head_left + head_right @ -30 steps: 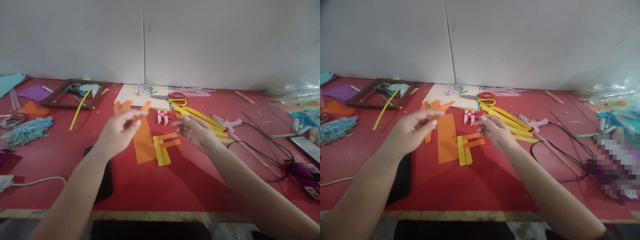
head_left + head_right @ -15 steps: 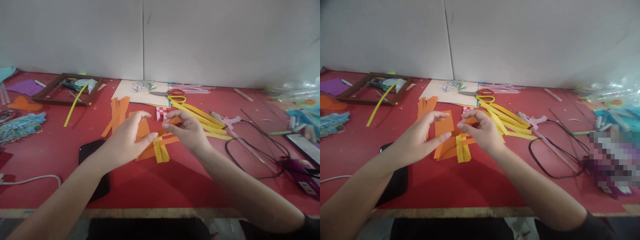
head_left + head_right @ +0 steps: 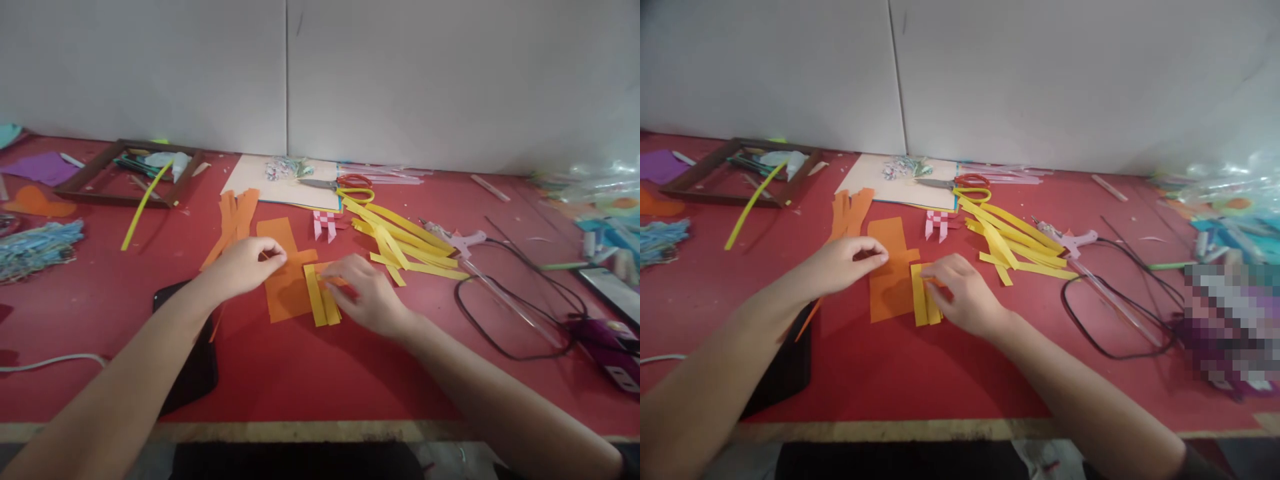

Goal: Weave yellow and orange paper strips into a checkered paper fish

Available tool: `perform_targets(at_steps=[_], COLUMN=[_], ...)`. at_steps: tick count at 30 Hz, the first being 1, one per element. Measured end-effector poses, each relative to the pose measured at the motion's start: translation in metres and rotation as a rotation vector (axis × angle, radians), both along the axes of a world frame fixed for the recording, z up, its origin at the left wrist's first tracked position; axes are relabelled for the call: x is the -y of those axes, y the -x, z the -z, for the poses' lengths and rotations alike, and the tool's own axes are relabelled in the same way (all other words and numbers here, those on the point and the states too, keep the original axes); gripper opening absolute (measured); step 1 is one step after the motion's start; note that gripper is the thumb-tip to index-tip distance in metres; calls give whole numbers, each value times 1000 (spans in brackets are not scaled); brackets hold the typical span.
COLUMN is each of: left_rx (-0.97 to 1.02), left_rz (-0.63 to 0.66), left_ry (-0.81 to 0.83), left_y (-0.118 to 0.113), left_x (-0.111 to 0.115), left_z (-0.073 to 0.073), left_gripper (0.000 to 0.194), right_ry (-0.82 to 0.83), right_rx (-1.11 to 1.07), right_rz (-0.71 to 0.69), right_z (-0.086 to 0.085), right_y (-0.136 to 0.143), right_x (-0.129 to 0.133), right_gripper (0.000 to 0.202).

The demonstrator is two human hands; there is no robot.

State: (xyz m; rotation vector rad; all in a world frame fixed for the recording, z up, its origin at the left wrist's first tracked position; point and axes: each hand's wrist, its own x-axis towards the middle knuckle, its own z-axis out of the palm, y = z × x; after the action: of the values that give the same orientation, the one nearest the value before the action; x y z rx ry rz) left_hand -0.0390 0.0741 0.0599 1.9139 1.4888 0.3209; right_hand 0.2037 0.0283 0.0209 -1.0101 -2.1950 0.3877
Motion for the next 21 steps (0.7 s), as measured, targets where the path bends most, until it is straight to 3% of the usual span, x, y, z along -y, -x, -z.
perform_targets(at_steps=[4, 9, 14, 17, 21], left_rx=[179, 425, 501, 460, 302], left_rz=[-66, -197, -293, -260, -147], left_ry=[64, 55, 38, 48, 108], left_y=[6, 9, 8, 9, 9], left_x=[-2, -1, -3, -4, -1], left_z=[13, 7, 4, 8, 12], left_gripper=[24, 22, 19, 21, 24], right_ry=[-37, -20, -80, -71, 105], right_rx=[119, 253, 277, 197, 61], right_rz=[-202, -269, -255, -234, -100], right_z=[4, 7, 10, 13, 14], right_y=[-1, -1, 0, -1, 0], right_x=[7, 5, -2, -5, -7], right_gripper=[36, 46, 38, 35, 28])
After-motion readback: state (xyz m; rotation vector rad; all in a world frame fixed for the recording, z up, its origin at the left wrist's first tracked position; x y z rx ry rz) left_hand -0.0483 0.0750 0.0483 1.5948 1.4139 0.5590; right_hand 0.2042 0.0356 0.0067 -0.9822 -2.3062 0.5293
